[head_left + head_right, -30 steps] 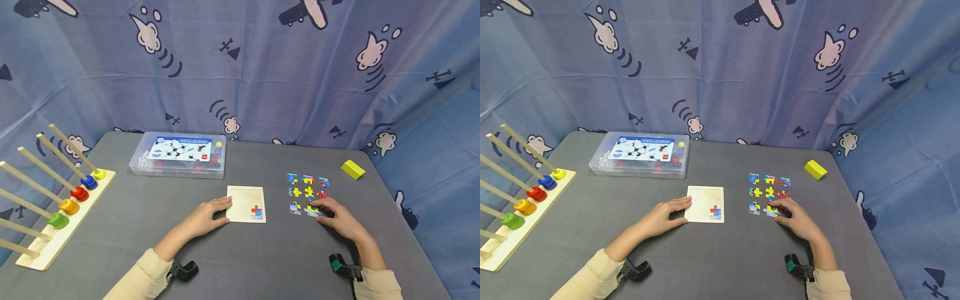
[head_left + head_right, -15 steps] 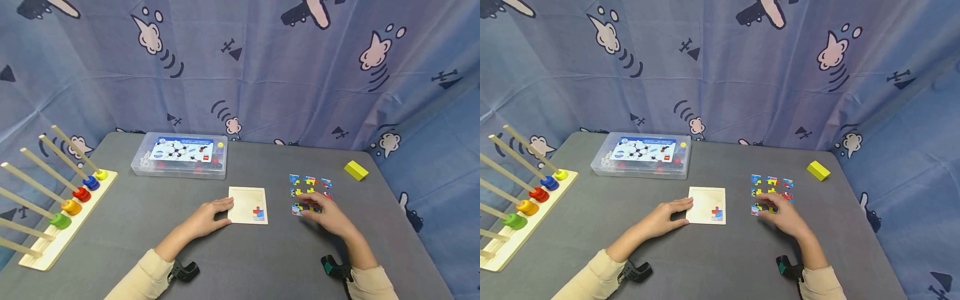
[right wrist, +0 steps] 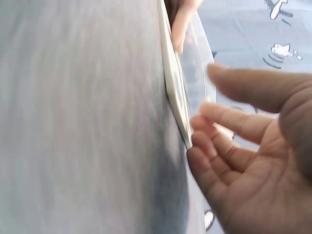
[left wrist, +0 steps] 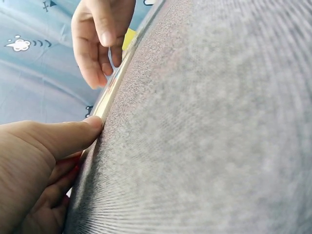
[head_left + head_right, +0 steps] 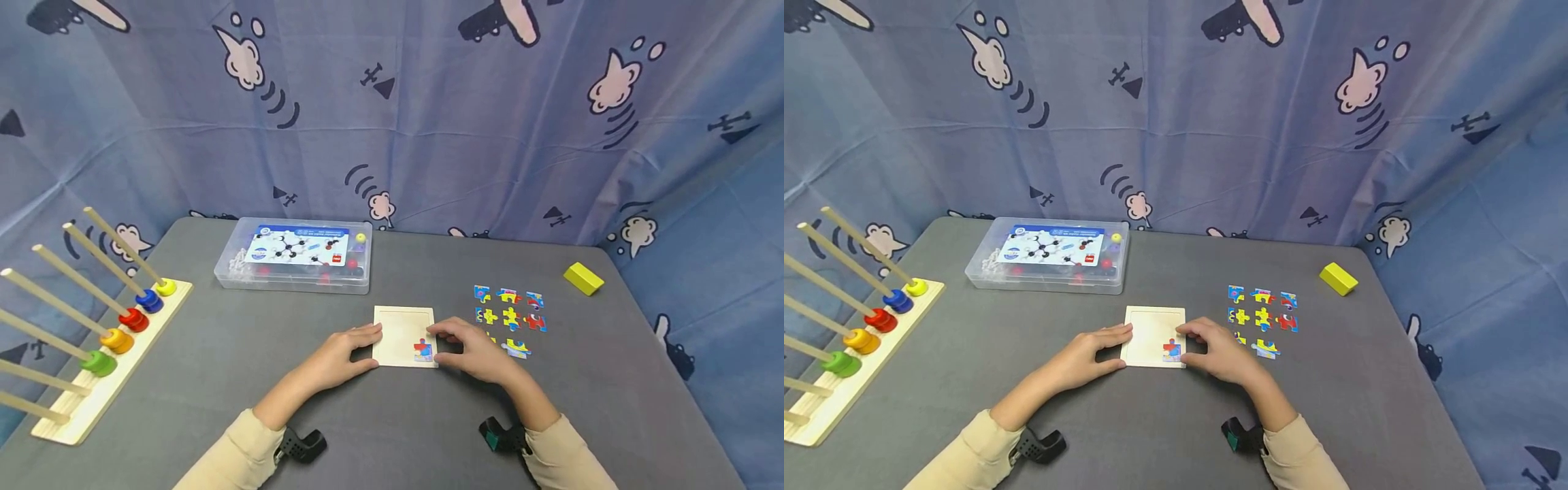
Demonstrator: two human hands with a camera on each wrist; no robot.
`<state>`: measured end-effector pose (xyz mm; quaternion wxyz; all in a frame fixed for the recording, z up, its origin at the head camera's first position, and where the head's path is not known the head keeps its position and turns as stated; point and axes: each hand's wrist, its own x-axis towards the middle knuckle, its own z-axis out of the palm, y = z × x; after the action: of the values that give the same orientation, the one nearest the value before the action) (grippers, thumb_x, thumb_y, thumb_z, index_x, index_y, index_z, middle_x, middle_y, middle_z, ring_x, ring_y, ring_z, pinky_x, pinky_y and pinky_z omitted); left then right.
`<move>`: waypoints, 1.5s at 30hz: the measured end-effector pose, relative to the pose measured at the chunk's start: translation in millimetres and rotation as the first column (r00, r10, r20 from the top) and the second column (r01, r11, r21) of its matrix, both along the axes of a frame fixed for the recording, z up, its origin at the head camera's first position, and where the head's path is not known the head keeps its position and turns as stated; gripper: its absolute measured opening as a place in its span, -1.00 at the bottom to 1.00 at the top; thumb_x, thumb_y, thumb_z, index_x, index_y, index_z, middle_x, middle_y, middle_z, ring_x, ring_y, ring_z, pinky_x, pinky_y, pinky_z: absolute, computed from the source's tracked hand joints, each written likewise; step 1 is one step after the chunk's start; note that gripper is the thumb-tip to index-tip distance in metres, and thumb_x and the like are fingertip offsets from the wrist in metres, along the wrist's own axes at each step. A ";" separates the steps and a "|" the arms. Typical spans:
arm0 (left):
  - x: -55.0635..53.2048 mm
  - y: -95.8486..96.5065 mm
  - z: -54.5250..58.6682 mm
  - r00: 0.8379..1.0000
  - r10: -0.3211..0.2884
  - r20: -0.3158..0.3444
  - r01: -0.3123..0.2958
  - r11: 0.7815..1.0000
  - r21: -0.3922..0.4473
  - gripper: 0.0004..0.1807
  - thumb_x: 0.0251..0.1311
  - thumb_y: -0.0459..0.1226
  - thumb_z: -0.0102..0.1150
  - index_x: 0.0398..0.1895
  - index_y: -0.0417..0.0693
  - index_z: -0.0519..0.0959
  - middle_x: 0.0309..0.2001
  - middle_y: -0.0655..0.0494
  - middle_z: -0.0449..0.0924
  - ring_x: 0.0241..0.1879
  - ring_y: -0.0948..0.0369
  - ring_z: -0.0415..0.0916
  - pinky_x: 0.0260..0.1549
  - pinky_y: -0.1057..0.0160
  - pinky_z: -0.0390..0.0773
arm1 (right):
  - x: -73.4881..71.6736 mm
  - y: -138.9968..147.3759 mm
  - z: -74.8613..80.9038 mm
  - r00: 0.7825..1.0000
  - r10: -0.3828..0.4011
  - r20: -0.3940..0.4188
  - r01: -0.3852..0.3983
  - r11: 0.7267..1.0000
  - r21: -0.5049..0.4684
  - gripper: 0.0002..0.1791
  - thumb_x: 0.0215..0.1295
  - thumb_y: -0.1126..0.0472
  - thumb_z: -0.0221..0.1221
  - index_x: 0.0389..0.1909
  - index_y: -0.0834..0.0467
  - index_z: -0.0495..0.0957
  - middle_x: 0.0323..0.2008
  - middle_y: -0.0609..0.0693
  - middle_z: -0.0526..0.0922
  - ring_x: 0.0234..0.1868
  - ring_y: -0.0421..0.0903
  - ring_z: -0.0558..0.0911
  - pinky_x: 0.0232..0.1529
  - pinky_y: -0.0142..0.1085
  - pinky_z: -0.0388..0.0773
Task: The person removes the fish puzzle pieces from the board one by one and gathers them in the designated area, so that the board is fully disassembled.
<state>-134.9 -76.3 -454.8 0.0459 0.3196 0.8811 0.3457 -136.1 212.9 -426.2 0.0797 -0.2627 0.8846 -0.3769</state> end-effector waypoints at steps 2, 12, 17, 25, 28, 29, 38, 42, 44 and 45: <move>0.0 0.7 0.4 1.000 0.000 -0.001 0.000 1.000 0.006 -0.42 0.16 -0.19 0.27 0.24 -0.21 0.44 0.31 -0.01 0.38 0.33 0.10 0.30 0.30 0.02 0.28 | 0.2 -5.7 -0.8 1.000 0.003 -0.005 -0.003 1.000 0.023 -0.56 0.12 0.21 0.32 0.05 0.22 0.55 -0.03 0.09 0.57 -0.06 -0.01 0.54 0.02 -0.17 0.53; -0.6 0.9 1.1 1.000 0.003 -0.007 -0.003 1.000 0.005 -0.42 0.16 -0.19 0.27 0.25 -0.21 0.43 0.31 0.00 0.38 0.32 0.10 0.31 0.29 0.01 0.31 | 4.3 -18.1 -8.0 0.996 -0.033 -0.081 0.043 0.991 0.129 -0.62 0.10 0.21 0.34 -0.02 0.14 0.57 -0.01 0.03 0.51 0.06 0.01 0.46 0.10 -0.03 0.43; -0.9 -0.5 0.6 1.000 0.010 0.010 -0.010 1.000 0.002 -0.41 0.16 -0.19 0.28 0.25 -0.20 0.43 0.32 0.01 0.37 0.33 0.12 0.29 0.32 0.03 0.26 | 5.5 -22.6 -6.7 0.995 -0.077 -0.060 0.082 0.992 0.097 -0.61 0.04 0.26 0.37 -0.07 0.13 0.53 -0.07 0.00 0.51 -0.02 -0.04 0.45 0.03 -0.08 0.43; -0.8 1.1 1.9 1.000 0.009 0.009 -0.009 1.000 0.004 -0.42 0.15 -0.19 0.28 0.24 -0.20 0.44 0.31 0.01 0.38 0.33 0.11 0.30 0.32 0.03 0.27 | 5.5 -24.0 -6.9 0.994 -0.104 -0.037 0.106 0.992 0.065 -0.58 0.02 0.31 0.37 -0.06 0.13 0.51 -0.19 -0.11 0.57 -0.15 -0.16 0.51 -0.05 -0.23 0.50; -0.9 1.8 2.2 1.000 0.007 0.000 -0.007 1.000 0.007 -0.42 0.14 -0.21 0.29 0.23 -0.21 0.45 0.30 -0.01 0.39 0.32 0.09 0.31 0.30 0.02 0.29 | 5.6 -23.6 -5.9 0.993 -0.108 -0.050 0.112 0.991 0.079 -0.59 0.04 0.30 0.36 -0.05 0.13 0.53 -0.20 -0.10 0.57 -0.15 -0.16 0.51 -0.07 -0.23 0.51; -0.9 1.9 2.3 1.000 0.007 -0.004 -0.007 1.000 0.008 -0.42 0.14 -0.21 0.29 0.23 -0.22 0.45 0.30 -0.02 0.39 0.32 0.08 0.31 0.30 0.02 0.29 | 5.5 -22.9 -5.4 0.992 -0.109 -0.057 0.114 0.990 0.086 -0.60 0.05 0.30 0.36 -0.05 0.13 0.54 -0.19 -0.11 0.57 -0.14 -0.16 0.51 -0.06 -0.23 0.51; 0.1 1.4 1.4 1.000 -0.005 -0.011 0.005 1.000 0.001 -0.42 0.17 -0.22 0.26 0.24 -0.24 0.43 0.31 -0.04 0.38 0.32 0.06 0.31 0.28 -0.01 0.30 | 5.9 3.4 3.6 0.984 -0.137 -0.114 0.150 0.982 0.117 -0.61 0.06 0.31 0.34 -0.03 0.15 0.55 -0.14 -0.05 0.59 -0.11 -0.09 0.54 -0.06 -0.14 0.52; 1.0 0.5 1.0 0.999 -0.014 -0.033 0.015 0.999 0.029 -0.43 0.15 -0.22 0.27 0.22 -0.27 0.44 0.29 -0.08 0.40 0.31 0.03 0.32 0.27 -0.03 0.31 | 8.1 29.9 6.6 0.977 -0.178 -0.119 0.191 0.976 0.108 -0.61 0.10 0.33 0.31 -0.01 0.19 0.54 -0.10 0.00 0.61 -0.07 -0.02 0.59 -0.03 -0.07 0.55; 1.6 0.1 0.5 0.997 -0.018 -0.071 0.020 0.999 0.030 -0.44 0.16 -0.20 0.27 0.21 -0.28 0.45 0.27 -0.10 0.42 0.29 0.02 0.35 0.24 -0.01 0.35 | 10.4 45.3 7.9 0.973 -0.200 -0.119 0.212 0.972 0.099 -0.60 0.11 0.34 0.30 0.01 0.21 0.53 -0.07 0.05 0.61 -0.06 0.03 0.61 -0.02 -0.03 0.55; 1.9 0.0 0.3 0.996 -0.019 -0.082 0.021 0.999 0.031 -0.43 0.16 -0.19 0.27 0.20 -0.29 0.46 0.26 -0.11 0.43 0.28 0.01 0.35 0.23 -0.01 0.36 | 11.7 53.2 8.5 0.970 -0.214 -0.119 0.226 0.969 0.096 -0.60 0.12 0.33 0.30 0.02 0.22 0.53 -0.06 0.07 0.62 -0.05 0.04 0.62 -0.01 -0.02 0.55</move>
<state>-133.1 -76.3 -454.6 0.0082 0.3429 0.8733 0.3460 -124.4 266.1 -417.7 0.0038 -0.1780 0.9306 -0.3198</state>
